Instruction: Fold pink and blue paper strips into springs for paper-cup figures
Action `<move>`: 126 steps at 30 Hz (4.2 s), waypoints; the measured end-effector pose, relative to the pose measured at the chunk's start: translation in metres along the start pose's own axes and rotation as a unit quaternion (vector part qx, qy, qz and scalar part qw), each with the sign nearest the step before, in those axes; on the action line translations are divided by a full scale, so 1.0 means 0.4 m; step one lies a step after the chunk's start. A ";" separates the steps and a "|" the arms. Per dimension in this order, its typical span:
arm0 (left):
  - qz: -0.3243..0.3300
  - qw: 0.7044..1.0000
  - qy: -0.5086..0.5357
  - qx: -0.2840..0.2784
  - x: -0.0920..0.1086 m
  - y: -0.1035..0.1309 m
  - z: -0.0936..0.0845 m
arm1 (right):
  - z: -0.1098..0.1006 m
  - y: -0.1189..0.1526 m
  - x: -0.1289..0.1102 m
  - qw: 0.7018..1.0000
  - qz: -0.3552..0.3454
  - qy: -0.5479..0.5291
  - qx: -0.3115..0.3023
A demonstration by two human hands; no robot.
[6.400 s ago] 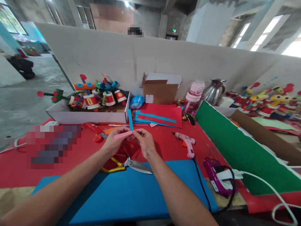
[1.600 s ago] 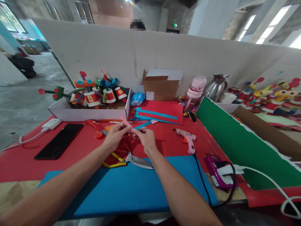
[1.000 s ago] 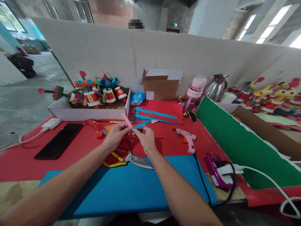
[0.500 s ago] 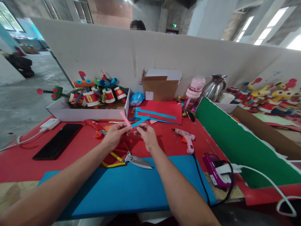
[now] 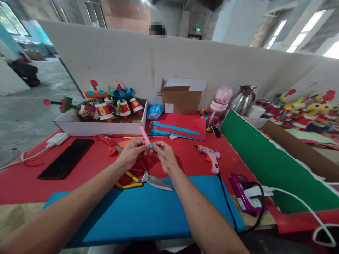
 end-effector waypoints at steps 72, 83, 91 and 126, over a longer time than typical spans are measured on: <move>0.026 0.998 -0.058 -0.002 0.017 0.001 -0.004 | -0.012 0.002 -0.015 0.993 -0.037 0.106 0.040; 0.016 0.998 -0.066 0.017 0.013 0.003 -0.007 | -0.018 -0.001 -0.034 0.988 -0.078 0.123 0.060; 0.038 0.992 -0.118 0.036 0.020 0.000 -0.026 | -0.015 0.002 -0.034 0.985 -0.047 0.160 0.039; 0.040 0.996 -0.080 0.006 0.018 0.004 -0.003 | -0.024 0.006 -0.025 0.989 -0.055 0.106 0.084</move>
Point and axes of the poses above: each hand's wrist, its own y-axis away from the middle knuckle, its own z-axis out of the palm, x = y × z, the point moved 9 cm from there along -y, towards the middle knuckle, and after that the axes turned 2 degrees about -y, right-handed, at the moved point
